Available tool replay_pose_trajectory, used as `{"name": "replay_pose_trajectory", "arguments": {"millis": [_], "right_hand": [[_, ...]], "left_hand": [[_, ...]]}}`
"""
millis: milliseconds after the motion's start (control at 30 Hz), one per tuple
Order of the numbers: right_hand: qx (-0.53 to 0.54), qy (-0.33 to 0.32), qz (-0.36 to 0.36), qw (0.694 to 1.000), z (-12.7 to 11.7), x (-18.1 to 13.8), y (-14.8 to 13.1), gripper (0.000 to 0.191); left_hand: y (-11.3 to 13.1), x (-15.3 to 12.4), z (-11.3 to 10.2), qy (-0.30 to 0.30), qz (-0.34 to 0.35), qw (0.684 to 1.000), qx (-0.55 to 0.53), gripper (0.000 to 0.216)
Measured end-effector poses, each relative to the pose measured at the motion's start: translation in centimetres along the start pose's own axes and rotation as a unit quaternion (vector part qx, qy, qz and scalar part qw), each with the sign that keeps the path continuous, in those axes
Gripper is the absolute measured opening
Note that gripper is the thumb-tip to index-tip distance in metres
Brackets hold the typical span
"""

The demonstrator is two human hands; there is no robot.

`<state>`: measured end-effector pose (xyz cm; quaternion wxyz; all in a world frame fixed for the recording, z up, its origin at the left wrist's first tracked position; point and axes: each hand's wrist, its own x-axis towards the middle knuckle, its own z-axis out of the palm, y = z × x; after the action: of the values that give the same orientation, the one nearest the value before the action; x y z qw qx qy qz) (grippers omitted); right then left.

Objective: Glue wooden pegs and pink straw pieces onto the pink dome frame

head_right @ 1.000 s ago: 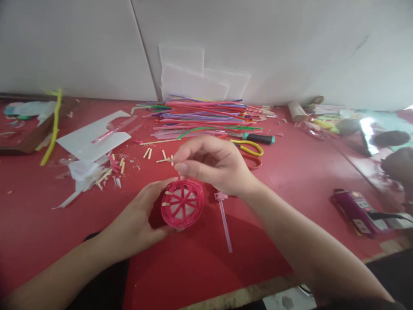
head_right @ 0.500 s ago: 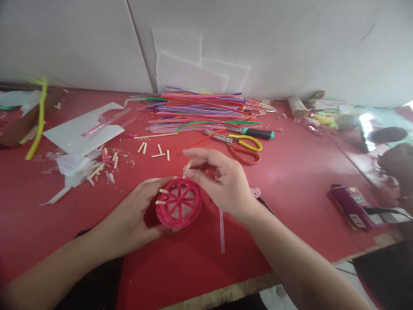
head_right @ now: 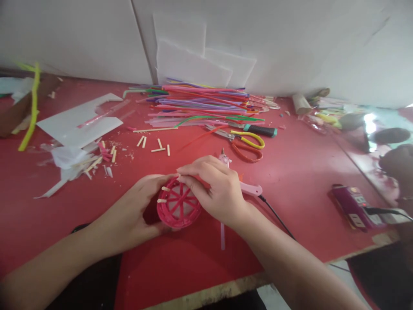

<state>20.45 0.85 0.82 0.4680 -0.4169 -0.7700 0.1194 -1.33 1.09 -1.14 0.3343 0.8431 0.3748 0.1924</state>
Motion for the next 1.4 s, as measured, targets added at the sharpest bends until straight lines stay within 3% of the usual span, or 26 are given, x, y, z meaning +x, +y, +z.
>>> {"name": "replay_pose_trajectory", "arguments": {"millis": [1400], "right_hand": [[-0.012,-0.011,-0.032,0.999,0.29,-0.47,0.29,0.016]], "left_hand": [[0.02,0.22,-0.1,0.003,-0.01,1.0,-0.016,0.072]]}}
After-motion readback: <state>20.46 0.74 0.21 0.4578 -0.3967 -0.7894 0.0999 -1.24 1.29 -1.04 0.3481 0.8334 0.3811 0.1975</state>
